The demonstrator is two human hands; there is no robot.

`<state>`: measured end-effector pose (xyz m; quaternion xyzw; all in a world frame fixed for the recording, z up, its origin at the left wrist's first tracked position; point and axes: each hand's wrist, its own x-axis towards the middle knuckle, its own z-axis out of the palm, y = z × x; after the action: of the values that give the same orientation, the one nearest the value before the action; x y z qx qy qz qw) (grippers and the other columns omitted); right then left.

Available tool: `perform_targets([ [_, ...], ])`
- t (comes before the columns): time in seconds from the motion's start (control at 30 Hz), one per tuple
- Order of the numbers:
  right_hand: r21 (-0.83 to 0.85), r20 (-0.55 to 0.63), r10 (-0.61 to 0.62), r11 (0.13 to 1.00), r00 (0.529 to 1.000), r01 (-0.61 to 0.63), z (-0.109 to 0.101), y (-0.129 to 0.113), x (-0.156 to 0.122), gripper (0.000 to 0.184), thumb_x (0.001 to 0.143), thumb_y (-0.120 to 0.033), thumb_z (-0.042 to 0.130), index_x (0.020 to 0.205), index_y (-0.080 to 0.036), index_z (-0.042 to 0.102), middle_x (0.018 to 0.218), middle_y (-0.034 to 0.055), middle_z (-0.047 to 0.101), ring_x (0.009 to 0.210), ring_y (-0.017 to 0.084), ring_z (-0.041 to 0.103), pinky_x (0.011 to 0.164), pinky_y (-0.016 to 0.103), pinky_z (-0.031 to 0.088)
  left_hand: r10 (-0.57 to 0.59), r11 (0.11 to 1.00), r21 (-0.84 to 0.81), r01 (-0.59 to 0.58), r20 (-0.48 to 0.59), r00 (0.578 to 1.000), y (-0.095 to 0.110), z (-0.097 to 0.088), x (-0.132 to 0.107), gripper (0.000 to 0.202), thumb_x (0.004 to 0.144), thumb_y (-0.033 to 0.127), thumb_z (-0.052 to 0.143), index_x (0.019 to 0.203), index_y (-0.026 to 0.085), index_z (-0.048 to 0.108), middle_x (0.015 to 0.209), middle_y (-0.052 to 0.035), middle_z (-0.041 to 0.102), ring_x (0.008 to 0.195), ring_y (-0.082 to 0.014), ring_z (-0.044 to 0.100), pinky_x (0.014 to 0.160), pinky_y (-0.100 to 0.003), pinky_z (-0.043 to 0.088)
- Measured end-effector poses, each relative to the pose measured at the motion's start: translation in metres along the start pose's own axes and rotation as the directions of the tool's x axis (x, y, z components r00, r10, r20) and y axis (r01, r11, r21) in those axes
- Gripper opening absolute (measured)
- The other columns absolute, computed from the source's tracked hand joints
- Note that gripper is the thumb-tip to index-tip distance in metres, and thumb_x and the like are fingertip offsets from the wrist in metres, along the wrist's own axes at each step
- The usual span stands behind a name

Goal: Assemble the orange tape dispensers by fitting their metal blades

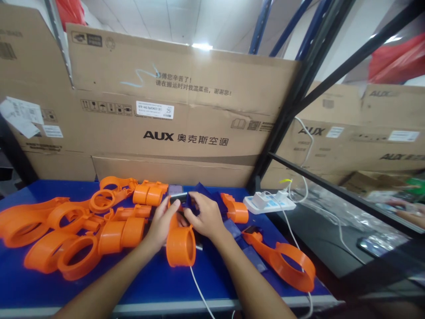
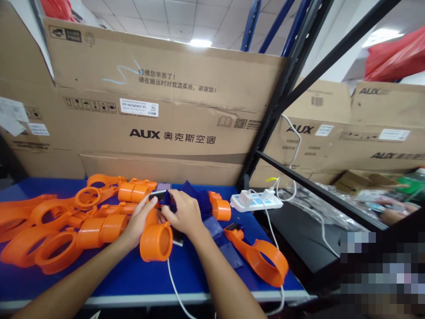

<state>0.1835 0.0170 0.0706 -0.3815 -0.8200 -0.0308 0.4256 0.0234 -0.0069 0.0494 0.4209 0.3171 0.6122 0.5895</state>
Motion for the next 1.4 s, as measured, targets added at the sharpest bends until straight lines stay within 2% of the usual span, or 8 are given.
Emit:
perform_targets([
  [0.13, 0.037, -0.009, -0.005, 0.999, 1.000, 0.005, 0.002, 0.002, -0.007, 0.035, 0.089, -0.027, 0.058, 0.122, -0.017, 0.061, 0.095, 0.0080, 0.073, 0.076, 0.020, 0.066, 0.069, 0.031, 0.052, 0.025, 0.996, 0.086, -0.027, 0.023, 0.999, -0.002, 0.000, 0.000, 0.043, 0.084, 0.056, 0.071, 0.103, 0.020, 0.059, 0.056, 0.0023, 0.064, 0.044, -0.0155, 0.060, 0.049, -0.025, 0.047],
  [0.27, 0.074, 0.043, -0.046, 0.996, 0.998, 0.043, -0.001, 0.006, -0.009, 0.039, 0.091, -0.028, 0.061, 0.128, -0.017, 0.060, 0.097, 0.0085, 0.073, 0.079, 0.021, 0.067, 0.071, 0.031, 0.054, 0.092, 0.977, 0.190, -0.096, 0.033, 0.995, -0.001, -0.005, 0.002, 0.039, 0.083, 0.052, 0.074, 0.101, 0.020, 0.061, 0.054, 0.0053, 0.059, 0.042, -0.0109, 0.054, 0.046, -0.021, 0.042],
  [0.4, 0.100, 0.135, -0.070, 0.993, 0.988, 0.057, -0.015, 0.004, -0.006, 0.035, 0.093, -0.027, 0.061, 0.127, -0.019, 0.062, 0.101, 0.0082, 0.073, 0.083, 0.021, 0.067, 0.071, 0.031, 0.053, 0.114, 0.965, 0.234, -0.119, 0.038, 0.993, 0.000, -0.007, 0.004, 0.035, 0.082, 0.051, 0.074, 0.091, 0.020, 0.061, 0.050, 0.0068, 0.054, 0.040, -0.0091, 0.047, 0.045, -0.020, 0.037],
  [0.6, 0.073, 0.245, -0.051, 0.997, 0.968, 0.034, -0.036, -0.003, -0.001, 0.034, 0.095, -0.035, 0.062, 0.126, -0.022, 0.065, 0.096, 0.0066, 0.073, 0.079, 0.020, 0.065, 0.067, 0.030, 0.050, 0.093, 0.961, 0.256, -0.103, 0.052, 0.994, 0.002, -0.006, 0.002, 0.035, 0.082, 0.051, 0.074, 0.091, 0.019, 0.063, 0.047, 0.0071, 0.052, 0.039, -0.0097, 0.046, 0.045, -0.021, 0.035],
  [0.83, 0.019, 0.112, -0.108, 0.994, 0.988, 0.106, -0.030, 0.000, -0.008, 0.033, 0.095, -0.032, 0.060, 0.122, -0.015, 0.065, 0.078, 0.0055, 0.070, 0.066, 0.018, 0.061, 0.061, 0.029, 0.045, 0.118, 0.960, 0.252, -0.126, 0.047, 0.992, 0.004, -0.003, 0.000, 0.031, 0.082, 0.047, 0.075, 0.087, 0.020, 0.061, 0.050, 0.0071, 0.051, 0.040, -0.0083, 0.044, 0.045, -0.020, 0.034],
  [1.0, -0.015, 0.139, -0.153, 0.988, 0.978, 0.157, -0.027, 0.000, -0.008, 0.031, 0.096, -0.029, 0.055, 0.122, -0.013, 0.063, 0.077, 0.0054, 0.069, 0.064, 0.017, 0.059, 0.059, 0.029, 0.043, 0.121, 0.964, 0.233, -0.131, 0.053, 0.991, 0.008, -0.001, -0.001, 0.031, 0.082, 0.045, 0.075, 0.092, 0.019, 0.063, 0.052, 0.0085, 0.048, 0.039, -0.0069, 0.041, 0.042, -0.019, 0.031],
  [1.27, -0.044, 0.158, -0.156, 0.985, 0.975, 0.165, -0.020, -0.003, -0.010, 0.035, 0.098, -0.025, 0.047, 0.130, -0.014, 0.058, 0.080, 0.0065, 0.069, 0.067, 0.019, 0.061, 0.062, 0.029, 0.046, 0.135, 0.964, 0.226, -0.138, 0.030, 0.990, 0.007, 0.000, -0.003, 0.030, 0.083, 0.045, 0.075, 0.091, 0.019, 0.064, 0.050, 0.0083, 0.047, 0.040, -0.0066, 0.039, 0.042, -0.019, 0.030],
  [1.4, -0.079, 0.168, -0.165, 0.980, 0.972, 0.180, -0.017, -0.003, -0.011, 0.036, 0.099, -0.024, 0.043, 0.130, -0.012, 0.057, 0.079, 0.0068, 0.067, 0.067, 0.019, 0.059, 0.063, 0.030, 0.046, 0.106, 0.972, 0.209, -0.107, 0.014, 0.994, 0.006, -0.001, -0.002, 0.033, 0.080, 0.047, 0.077, 0.091, 0.019, 0.065, 0.049, 0.0087, 0.046, 0.039, -0.0069, 0.038, 0.041, -0.019, 0.029],
])
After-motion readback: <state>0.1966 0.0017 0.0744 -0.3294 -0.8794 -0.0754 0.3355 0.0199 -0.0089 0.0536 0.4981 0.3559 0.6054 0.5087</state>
